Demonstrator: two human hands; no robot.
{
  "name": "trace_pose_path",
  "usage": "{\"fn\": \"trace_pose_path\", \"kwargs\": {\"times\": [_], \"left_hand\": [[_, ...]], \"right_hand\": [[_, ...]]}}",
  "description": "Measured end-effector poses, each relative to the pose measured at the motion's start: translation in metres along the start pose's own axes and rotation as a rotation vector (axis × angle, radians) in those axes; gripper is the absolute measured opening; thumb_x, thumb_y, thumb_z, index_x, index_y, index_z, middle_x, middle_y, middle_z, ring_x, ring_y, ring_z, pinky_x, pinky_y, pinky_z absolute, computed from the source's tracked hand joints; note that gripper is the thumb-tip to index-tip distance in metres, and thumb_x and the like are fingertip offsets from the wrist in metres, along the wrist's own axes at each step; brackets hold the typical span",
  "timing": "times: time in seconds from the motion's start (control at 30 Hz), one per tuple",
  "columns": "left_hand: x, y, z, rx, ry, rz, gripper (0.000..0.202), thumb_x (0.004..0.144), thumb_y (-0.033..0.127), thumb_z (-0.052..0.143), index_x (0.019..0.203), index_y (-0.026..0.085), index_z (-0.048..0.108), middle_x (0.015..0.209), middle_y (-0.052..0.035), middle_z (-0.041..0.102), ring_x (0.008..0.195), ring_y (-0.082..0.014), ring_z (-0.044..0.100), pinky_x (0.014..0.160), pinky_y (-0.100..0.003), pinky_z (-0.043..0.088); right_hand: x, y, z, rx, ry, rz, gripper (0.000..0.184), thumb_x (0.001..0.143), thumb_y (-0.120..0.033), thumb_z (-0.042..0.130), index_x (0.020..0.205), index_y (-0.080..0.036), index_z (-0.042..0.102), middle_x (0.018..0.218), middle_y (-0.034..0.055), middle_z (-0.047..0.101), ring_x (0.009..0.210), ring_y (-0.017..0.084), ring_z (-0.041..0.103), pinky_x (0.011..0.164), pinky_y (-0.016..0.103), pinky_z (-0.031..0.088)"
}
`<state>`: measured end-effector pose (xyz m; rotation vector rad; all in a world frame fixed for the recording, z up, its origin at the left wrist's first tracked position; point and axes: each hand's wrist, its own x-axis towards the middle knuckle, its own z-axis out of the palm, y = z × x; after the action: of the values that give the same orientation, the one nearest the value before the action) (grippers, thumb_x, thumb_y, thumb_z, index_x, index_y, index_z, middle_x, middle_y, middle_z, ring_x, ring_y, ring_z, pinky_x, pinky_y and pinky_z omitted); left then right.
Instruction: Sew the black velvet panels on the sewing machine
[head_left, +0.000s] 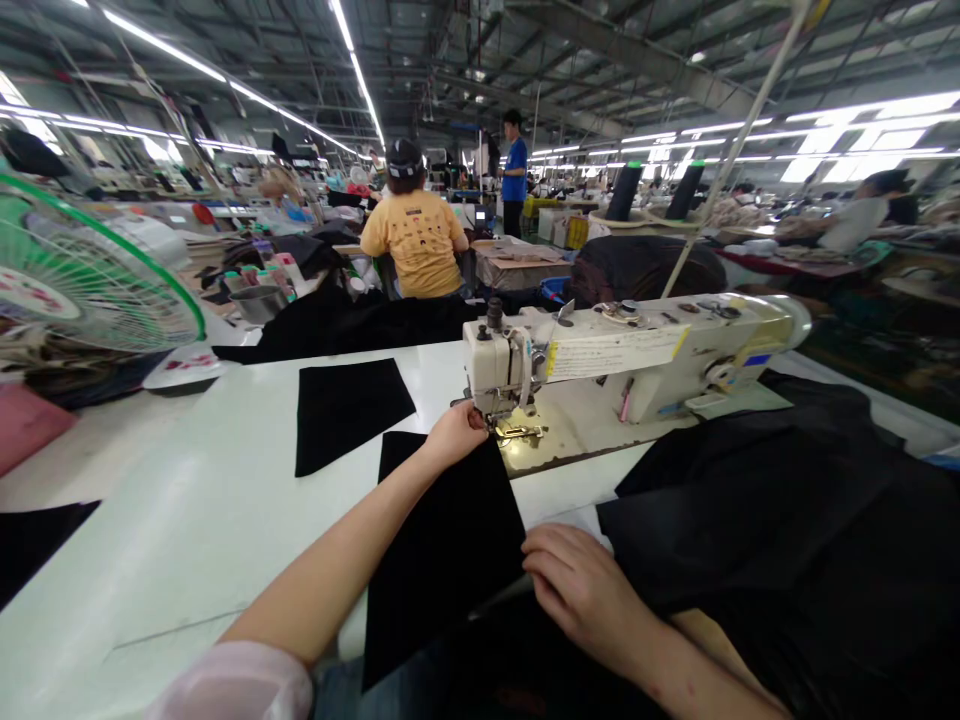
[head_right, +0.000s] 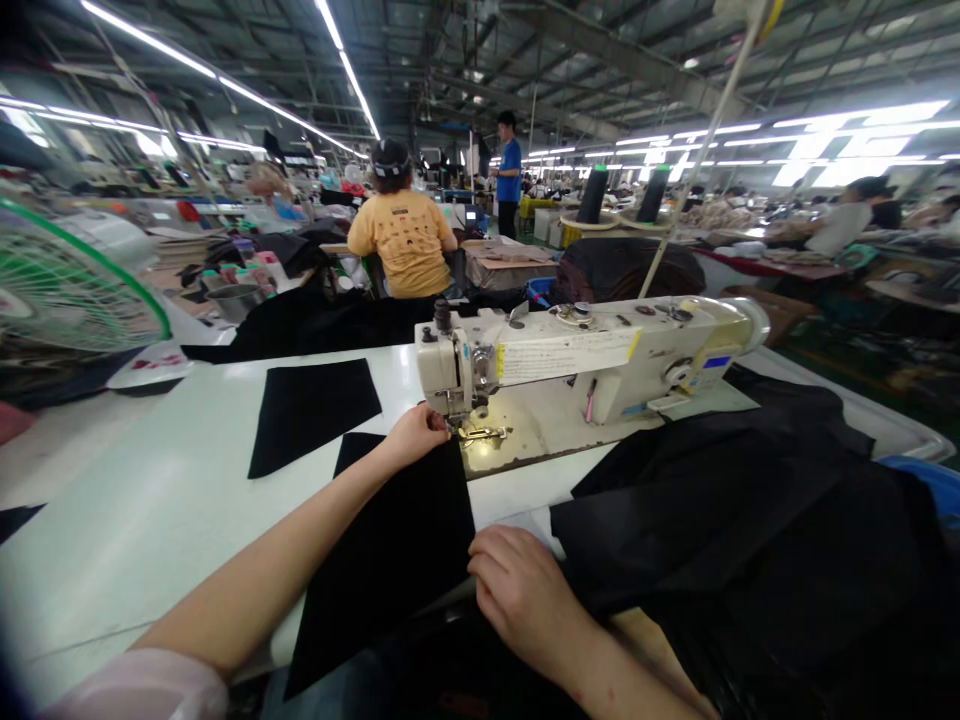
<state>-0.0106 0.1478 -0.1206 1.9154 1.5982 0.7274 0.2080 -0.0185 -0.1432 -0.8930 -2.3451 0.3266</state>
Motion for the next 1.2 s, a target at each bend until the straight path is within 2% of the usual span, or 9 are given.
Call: {"fn": "trace_pose_path", "kwargs": {"times": [0.27, 0.4, 0.53, 0.6, 0.67, 0.73, 0.77, 0.9, 1.2], "left_hand": [[0.009, 0.001, -0.001, 0.087, 0.001, -0.037, 0.016, 0.068, 0.013, 0.064, 0.069, 0.02, 0.051, 0.061, 0.0043, 0.055, 0.058, -0.0133, 0.054, 0.053, -0.024, 0.037], [0.001, 0.011, -0.002, 0.183, 0.07, -0.032, 0.011, 0.074, 0.013, 0.063, 0.079, 0.018, 0.055, 0.074, -0.0031, 0.062, 0.072, -0.0203, 0.061, 0.064, -0.029, 0.045], [-0.052, 0.034, 0.002, 0.306, 0.214, 0.037, 0.021, 0.081, 0.015, 0.063, 0.101, 0.016, 0.056, 0.113, -0.016, 0.061, 0.111, -0.0324, 0.054, 0.092, -0.046, 0.044], [-0.093, 0.041, 0.007, 0.348, 0.12, 0.214, 0.017, 0.083, 0.016, 0.062, 0.1, 0.018, 0.058, 0.11, -0.0119, 0.062, 0.107, -0.0297, 0.055, 0.092, -0.045, 0.046], [-0.131, 0.039, 0.014, 0.337, -0.095, 0.462, 0.012, 0.086, 0.016, 0.059, 0.097, 0.02, 0.06, 0.1, -0.0075, 0.065, 0.095, -0.0247, 0.06, 0.085, -0.039, 0.051], [-0.156, 0.029, 0.019, 0.325, -0.201, 0.628, 0.021, 0.087, 0.012, 0.055, 0.105, 0.02, 0.062, 0.104, -0.0079, 0.067, 0.096, -0.0239, 0.062, 0.084, -0.037, 0.054], [-0.162, 0.023, 0.021, 0.331, -0.202, 0.679, 0.027, 0.087, 0.01, 0.053, 0.111, 0.019, 0.061, 0.108, -0.0093, 0.068, 0.1, -0.0249, 0.063, 0.087, -0.038, 0.054], [-0.153, 0.004, 0.017, 0.353, -0.169, 0.803, 0.039, 0.088, 0.007, 0.048, 0.124, 0.016, 0.06, 0.119, -0.0134, 0.068, 0.114, -0.0275, 0.062, 0.097, -0.042, 0.054], [-0.098, -0.004, -0.007, 0.345, -0.184, 0.815, 0.033, 0.096, 0.016, 0.044, 0.122, 0.017, 0.065, 0.12, -0.0139, 0.068, 0.114, -0.0262, 0.063, 0.098, -0.043, 0.054]], "right_hand": [[0.001, 0.003, 0.006, 0.089, 0.036, 0.011, 0.027, 0.086, 0.0, 0.047, 0.098, -0.019, 0.062, 0.103, 0.0095, 0.069, 0.098, 0.025, 0.065, 0.086, 0.042, 0.058], [-0.001, 0.003, 0.003, 0.046, 0.027, -0.022, 0.029, 0.086, 0.0, 0.046, 0.101, -0.018, 0.063, 0.107, 0.0118, 0.07, 0.103, 0.026, 0.066, 0.088, 0.043, 0.059], [-0.003, 0.003, 0.0, 0.002, 0.001, -0.045, 0.032, 0.086, 0.001, 0.048, 0.107, -0.016, 0.065, 0.112, 0.0135, 0.07, 0.109, 0.026, 0.065, 0.093, 0.043, 0.058], [-0.003, 0.002, -0.003, 0.002, -0.016, -0.044, 0.033, 0.085, 0.001, 0.049, 0.108, -0.015, 0.066, 0.114, 0.0137, 0.07, 0.11, 0.026, 0.065, 0.095, 0.042, 0.058], [-0.002, 0.001, -0.004, 0.018, -0.042, -0.035, 0.033, 0.084, 0.0, 0.049, 0.108, -0.016, 0.066, 0.114, 0.0134, 0.07, 0.11, 0.026, 0.065, 0.096, 0.042, 0.057], [0.0, 0.002, -0.005, 0.036, -0.06, -0.03, 0.034, 0.085, 0.0, 0.049, 0.11, -0.015, 0.066, 0.114, 0.0133, 0.07, 0.109, 0.025, 0.064, 0.097, 0.043, 0.056], [0.002, 0.003, -0.004, 0.042, -0.062, -0.029, 0.034, 0.085, 0.0, 0.049, 0.11, -0.015, 0.066, 0.114, 0.0133, 0.07, 0.109, 0.026, 0.064, 0.098, 0.043, 0.056], [0.013, 0.01, 0.001, 0.049, -0.039, -0.016, 0.033, 0.086, -0.001, 0.051, 0.11, -0.016, 0.067, 0.114, 0.0124, 0.069, 0.11, 0.024, 0.063, 0.099, 0.042, 0.055], [0.059, 0.039, 0.005, -0.037, -0.035, 0.001, 0.031, 0.084, -0.001, 0.057, 0.105, -0.019, 0.072, 0.109, 0.0093, 0.067, 0.107, 0.024, 0.06, 0.097, 0.041, 0.052]]}}
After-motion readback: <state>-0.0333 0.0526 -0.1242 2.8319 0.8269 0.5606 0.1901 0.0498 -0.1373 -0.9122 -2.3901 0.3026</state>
